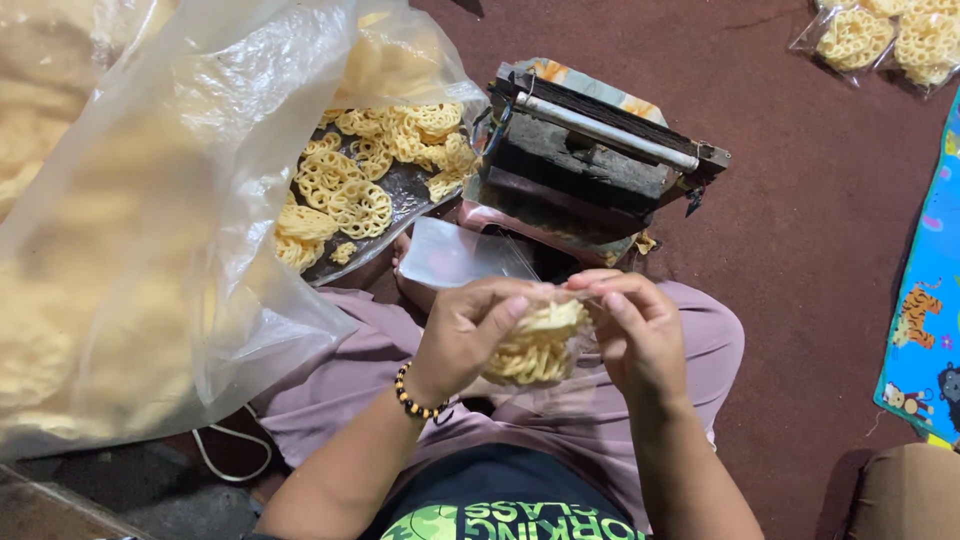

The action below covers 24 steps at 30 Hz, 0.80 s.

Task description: Packaging individual fried snacks into small plastic bags while sitting on the floor

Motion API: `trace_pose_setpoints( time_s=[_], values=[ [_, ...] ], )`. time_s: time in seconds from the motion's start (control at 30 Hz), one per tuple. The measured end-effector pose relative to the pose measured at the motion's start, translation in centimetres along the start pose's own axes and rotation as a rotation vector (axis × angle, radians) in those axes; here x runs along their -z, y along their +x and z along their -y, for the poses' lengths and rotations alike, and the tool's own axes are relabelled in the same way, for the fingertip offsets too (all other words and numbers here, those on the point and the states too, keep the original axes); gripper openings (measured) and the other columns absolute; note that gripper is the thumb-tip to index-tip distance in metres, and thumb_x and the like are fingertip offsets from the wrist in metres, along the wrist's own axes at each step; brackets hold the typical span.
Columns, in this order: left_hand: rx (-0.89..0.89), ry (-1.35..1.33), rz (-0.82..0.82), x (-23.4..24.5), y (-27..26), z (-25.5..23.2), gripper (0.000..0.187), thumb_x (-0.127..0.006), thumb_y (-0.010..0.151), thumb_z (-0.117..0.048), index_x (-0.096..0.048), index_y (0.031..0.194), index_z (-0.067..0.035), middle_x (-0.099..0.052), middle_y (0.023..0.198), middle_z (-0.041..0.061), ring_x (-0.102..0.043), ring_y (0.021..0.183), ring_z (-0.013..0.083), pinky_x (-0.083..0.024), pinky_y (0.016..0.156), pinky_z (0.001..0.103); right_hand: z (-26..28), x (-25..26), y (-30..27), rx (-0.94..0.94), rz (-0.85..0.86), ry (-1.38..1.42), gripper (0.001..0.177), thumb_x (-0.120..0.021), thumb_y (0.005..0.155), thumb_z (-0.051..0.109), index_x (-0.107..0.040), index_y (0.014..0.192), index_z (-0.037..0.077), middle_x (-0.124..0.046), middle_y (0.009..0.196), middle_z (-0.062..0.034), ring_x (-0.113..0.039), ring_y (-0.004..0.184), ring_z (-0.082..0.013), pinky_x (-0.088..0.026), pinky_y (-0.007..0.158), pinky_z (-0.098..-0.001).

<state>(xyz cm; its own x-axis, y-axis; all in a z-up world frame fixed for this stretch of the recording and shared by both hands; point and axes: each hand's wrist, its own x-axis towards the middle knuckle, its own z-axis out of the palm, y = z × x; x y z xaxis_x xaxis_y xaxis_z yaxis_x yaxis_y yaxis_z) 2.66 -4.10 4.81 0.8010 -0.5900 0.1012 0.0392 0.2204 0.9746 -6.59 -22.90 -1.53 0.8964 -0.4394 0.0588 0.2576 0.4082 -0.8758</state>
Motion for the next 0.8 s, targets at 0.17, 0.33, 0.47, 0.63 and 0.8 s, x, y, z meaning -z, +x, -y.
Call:
trace_pose_setpoints(
  time_s=[0.17,0.33,0.47,0.63,0.8],
  values=[
    [0.131,0.113,-0.157,-0.7,3.3,3.6,0.020,-0.069,0.096,-0.021,-0.080,0.103,-0.005,-0.080,0.090,0.012,-0.072,0.088,0.0171,-0.059,0.081,0.037,-2.8,2.8,2.7,-0.091,-0.226,0.103,0.019,-0.060,0.103,0.016,-0.070,0.106,-0.001,-0.075,0.105,-0.0229,-0.076,0.099,-0.0301,-0.056,0.095,-0.0376],
    [0.211,-0.042,-0.191,-1.3,10.0,9.5,0.018,-0.078,0.092,-0.023,-0.077,0.094,-0.005,-0.075,0.081,0.007,-0.067,0.078,0.0122,-0.059,0.075,0.030,-3.7,4.2,8.1,-0.011,-0.434,0.083,0.009,-0.066,0.102,0.016,-0.067,0.097,0.009,-0.075,0.092,-0.0094,-0.076,0.087,-0.0198,-0.057,0.088,-0.0272],
    [0.298,-0.277,-0.224,-1.4,14.6,13.8,0.022,-0.073,0.093,-0.019,-0.077,0.099,0.001,-0.077,0.092,0.014,-0.072,0.081,0.0163,-0.062,0.075,0.032,-7.4,8.2,11.8,0.000,-0.568,0.153,0.008,-0.070,0.099,0.014,-0.066,0.094,0.008,-0.076,0.088,-0.0111,-0.078,0.083,-0.0209,-0.063,0.084,-0.0281],
    [0.348,-0.313,-0.346,-1.0,18.3,18.6,0.021,-0.080,0.086,-0.016,-0.077,0.097,0.002,-0.077,0.087,0.017,-0.077,0.080,0.0237,-0.066,0.072,0.034,-8.8,8.3,13.5,-0.050,-0.679,0.102,0.011,-0.073,0.095,0.019,-0.072,0.101,0.010,-0.078,0.091,-0.0098,-0.079,0.082,-0.0198,-0.064,0.080,-0.0291],
    [0.395,-0.408,-0.395,-1.3,19.4,20.3,0.018,-0.079,0.085,-0.014,-0.077,0.095,0.001,-0.077,0.086,0.019,-0.077,0.079,0.0255,-0.067,0.072,0.036,-10.3,9.0,14.6,-0.048,-0.777,0.080,0.009,-0.076,0.093,0.019,-0.073,0.096,0.011,-0.077,0.083,-0.0088,-0.077,0.074,-0.0183,-0.064,0.071,-0.0288]
  ],
)
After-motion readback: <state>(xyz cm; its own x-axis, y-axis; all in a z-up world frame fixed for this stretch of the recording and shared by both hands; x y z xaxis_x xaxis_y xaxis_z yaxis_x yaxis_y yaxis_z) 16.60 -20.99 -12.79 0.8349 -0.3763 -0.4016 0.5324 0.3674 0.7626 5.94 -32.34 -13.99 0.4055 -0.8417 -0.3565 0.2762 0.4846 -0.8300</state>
